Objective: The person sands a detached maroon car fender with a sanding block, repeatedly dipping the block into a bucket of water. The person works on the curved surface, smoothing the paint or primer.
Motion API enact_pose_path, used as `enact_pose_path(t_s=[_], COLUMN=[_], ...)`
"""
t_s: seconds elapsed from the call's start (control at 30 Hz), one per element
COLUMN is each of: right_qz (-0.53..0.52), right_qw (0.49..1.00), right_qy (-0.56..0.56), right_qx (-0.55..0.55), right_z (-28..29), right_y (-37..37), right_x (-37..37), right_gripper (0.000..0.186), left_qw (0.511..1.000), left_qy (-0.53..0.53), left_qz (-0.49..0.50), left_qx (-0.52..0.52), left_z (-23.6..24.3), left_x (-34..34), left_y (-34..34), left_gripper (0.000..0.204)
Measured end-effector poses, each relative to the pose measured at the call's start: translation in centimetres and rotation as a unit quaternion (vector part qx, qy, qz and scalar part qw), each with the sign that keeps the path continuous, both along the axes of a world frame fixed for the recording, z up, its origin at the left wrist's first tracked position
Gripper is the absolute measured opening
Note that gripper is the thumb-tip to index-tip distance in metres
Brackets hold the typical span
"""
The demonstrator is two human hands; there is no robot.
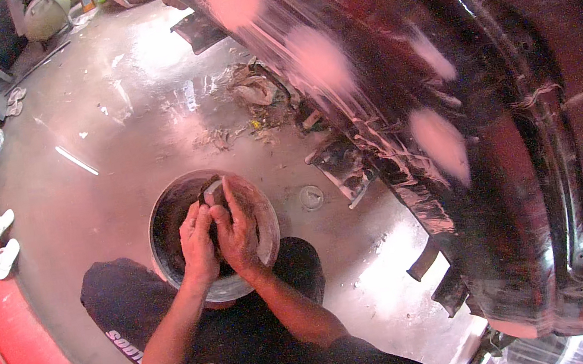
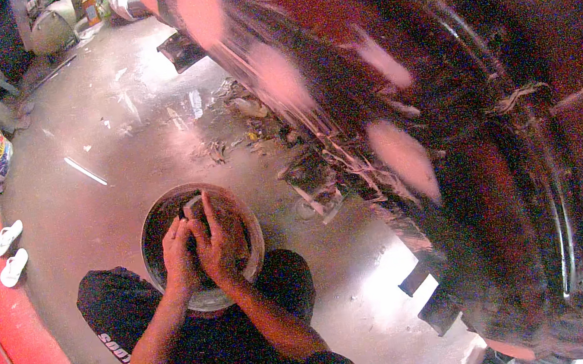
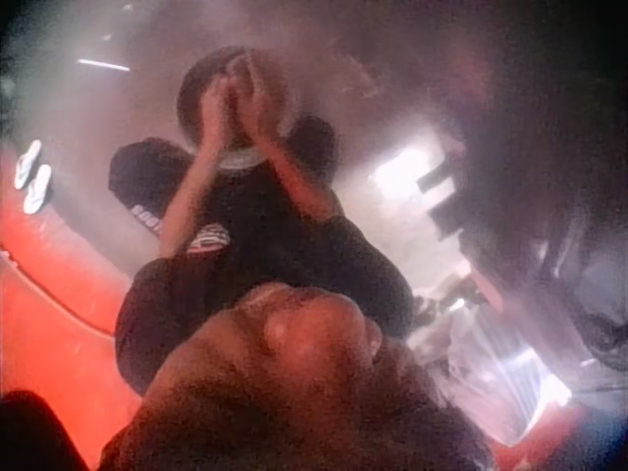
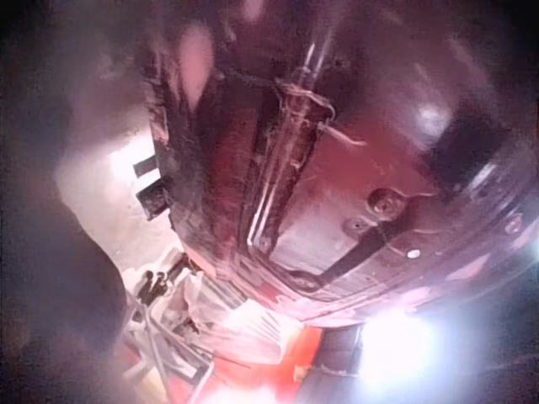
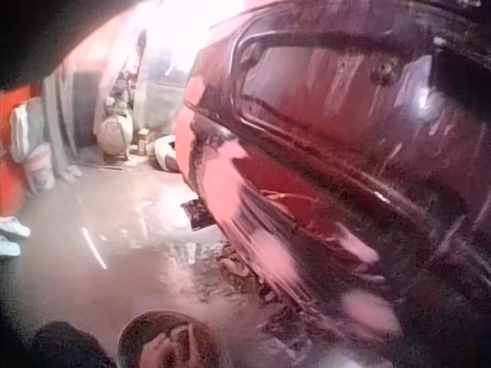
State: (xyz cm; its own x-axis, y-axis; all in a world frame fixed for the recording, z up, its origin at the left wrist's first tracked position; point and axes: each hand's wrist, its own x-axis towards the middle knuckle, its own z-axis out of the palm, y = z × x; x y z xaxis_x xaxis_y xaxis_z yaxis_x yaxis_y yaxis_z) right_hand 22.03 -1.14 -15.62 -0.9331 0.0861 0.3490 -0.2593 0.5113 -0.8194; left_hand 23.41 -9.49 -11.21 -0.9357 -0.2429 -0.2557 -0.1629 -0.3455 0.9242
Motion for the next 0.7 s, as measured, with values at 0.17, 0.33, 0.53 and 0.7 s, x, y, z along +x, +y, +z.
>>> enact_pose_path(t_s=[0.17, 0.33, 0.53, 0.7], right_qz=[0.021, 0.008, 0.049, 0.022], right_qw=[0.998, 0.996, 0.956, 0.994], right_qy=[-0.058, 0.009, -0.156, -0.062], right_qx=[-0.030, -0.086, -0.243, -0.087], right_z=[-0.3, 0.2, -0.5, 2.1], right_y=[0.0, 0.8, 3.5, 3.1], right_x=[0.2, -0.5, -2.0, -1.1], right_gripper=[0.050, 0.046, 0.042, 0.042], left_qw=[0.999, 0.998, 0.991, 0.986], left_qy=[0.025, 0.054, 0.062, 0.080], left_qz=[-0.026, -0.019, -0.075, -0.054], left_qx=[0.017, 0.002, -0.088, -0.135], left_z=[-1.8, -2.9, -0.9, 0.5], left_x=[0.3, -0.2, -0.3, -0.5], left_y=[-0.5, 0.0, -1.2, -0.7], left_gripper=[0.025, 0.029, 0.027, 0.026])
